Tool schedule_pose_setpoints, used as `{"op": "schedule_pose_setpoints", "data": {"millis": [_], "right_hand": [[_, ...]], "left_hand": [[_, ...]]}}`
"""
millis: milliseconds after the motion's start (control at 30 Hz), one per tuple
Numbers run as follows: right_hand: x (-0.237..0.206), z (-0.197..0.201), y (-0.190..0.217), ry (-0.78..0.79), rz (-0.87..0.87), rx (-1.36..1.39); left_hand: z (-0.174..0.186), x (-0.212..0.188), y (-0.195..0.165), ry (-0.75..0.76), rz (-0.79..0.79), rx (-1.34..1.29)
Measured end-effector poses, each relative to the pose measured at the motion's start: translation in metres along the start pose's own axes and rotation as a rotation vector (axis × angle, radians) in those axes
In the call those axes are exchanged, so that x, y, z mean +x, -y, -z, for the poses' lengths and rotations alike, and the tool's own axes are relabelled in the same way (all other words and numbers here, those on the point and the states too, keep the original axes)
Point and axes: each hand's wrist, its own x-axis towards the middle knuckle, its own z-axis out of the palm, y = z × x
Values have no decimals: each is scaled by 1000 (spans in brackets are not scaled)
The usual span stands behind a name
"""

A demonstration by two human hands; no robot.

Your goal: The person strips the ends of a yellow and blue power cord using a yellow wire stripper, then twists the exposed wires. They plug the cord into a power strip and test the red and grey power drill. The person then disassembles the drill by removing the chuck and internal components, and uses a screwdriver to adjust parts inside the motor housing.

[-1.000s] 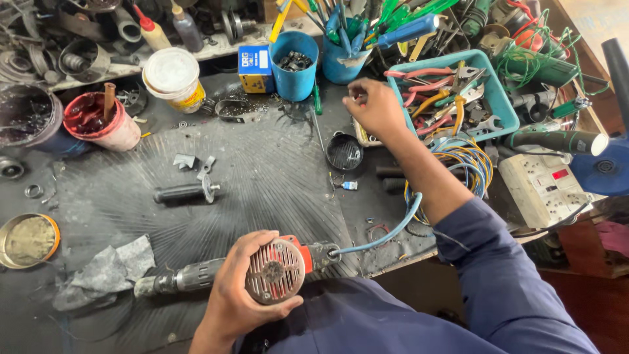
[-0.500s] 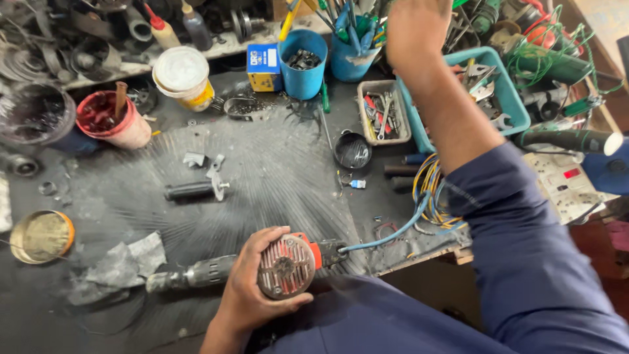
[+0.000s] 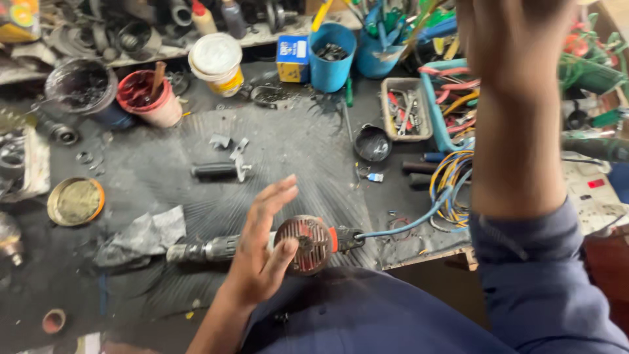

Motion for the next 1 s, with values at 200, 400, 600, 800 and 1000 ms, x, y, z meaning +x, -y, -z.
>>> {"op": "schedule_pose_setpoints", "data": {"millis": [200, 400, 600, 800, 1000], "right_hand": [[-87, -90, 113, 310, 72, 690], [-87, -111, 126, 547, 23, 796], [-89, -112, 123, 613, -33, 788], [-92, -114, 124, 585, -53, 924], [-94, -116, 129, 509, -25, 857]], "left_hand": [[-25, 7, -14, -42, -77, -120], [-29, 7, -12, -171, 10, -58], [-31, 4, -11, -195, 27, -79], [-27, 6, -13, -159, 8, -116], [-24, 8, -18, -141, 7, -92]]}}
